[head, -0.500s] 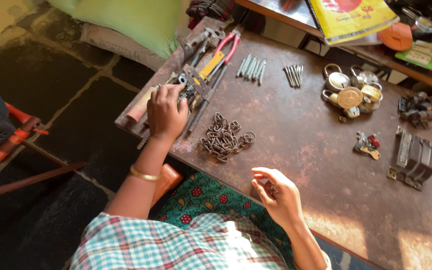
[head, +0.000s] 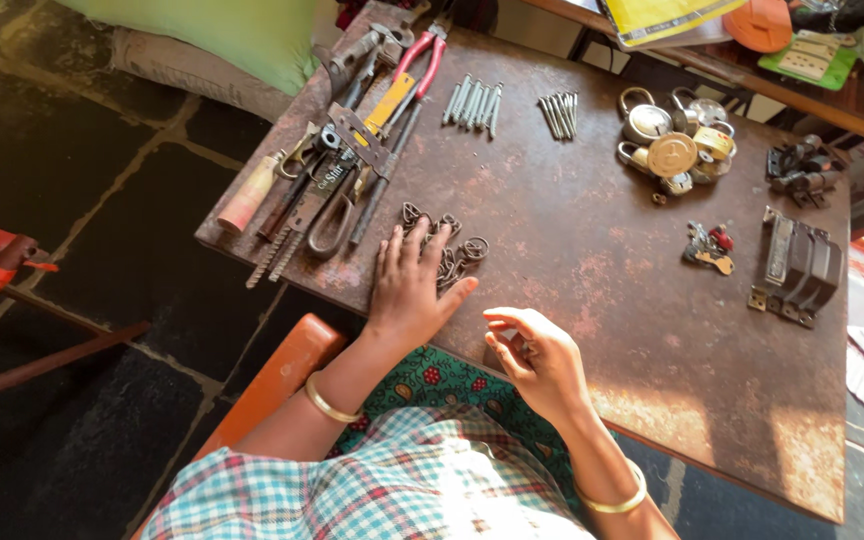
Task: The person sorts various hardware items including a metal chain, screws, and door hinges on a table by hand.
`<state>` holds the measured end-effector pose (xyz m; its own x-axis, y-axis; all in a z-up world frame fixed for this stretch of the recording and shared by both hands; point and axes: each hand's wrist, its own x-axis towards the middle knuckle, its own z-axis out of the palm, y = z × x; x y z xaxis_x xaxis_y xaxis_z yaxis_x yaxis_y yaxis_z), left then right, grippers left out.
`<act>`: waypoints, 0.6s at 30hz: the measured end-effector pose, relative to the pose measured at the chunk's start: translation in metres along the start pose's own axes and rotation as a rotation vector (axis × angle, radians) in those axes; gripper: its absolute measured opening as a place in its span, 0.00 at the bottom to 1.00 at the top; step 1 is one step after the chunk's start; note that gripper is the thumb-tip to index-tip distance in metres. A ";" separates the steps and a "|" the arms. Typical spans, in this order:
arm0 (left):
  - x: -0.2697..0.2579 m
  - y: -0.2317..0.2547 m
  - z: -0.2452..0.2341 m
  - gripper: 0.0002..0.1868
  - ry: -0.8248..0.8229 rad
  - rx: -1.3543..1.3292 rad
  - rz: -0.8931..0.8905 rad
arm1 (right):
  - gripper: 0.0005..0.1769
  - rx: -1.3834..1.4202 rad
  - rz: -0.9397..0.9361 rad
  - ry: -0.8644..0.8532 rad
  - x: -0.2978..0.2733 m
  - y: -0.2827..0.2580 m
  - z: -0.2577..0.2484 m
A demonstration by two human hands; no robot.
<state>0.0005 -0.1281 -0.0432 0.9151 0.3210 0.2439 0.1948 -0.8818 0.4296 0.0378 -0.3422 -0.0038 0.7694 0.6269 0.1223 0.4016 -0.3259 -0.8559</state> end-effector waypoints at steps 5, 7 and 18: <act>0.009 0.026 0.007 0.41 0.038 -0.187 0.148 | 0.15 0.125 -0.099 0.054 -0.002 0.008 0.000; 0.008 0.031 0.006 0.39 0.019 -0.352 0.211 | 0.12 0.130 -0.111 0.101 -0.005 0.008 -0.003; -0.005 0.029 0.012 0.38 0.262 -0.226 0.346 | 0.11 0.136 -0.213 0.147 -0.007 0.001 -0.006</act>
<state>0.0060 -0.1589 -0.0423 0.7873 0.1246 0.6038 -0.2128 -0.8643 0.4558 0.0358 -0.3515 -0.0023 0.7424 0.5587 0.3697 0.4992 -0.0932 -0.8615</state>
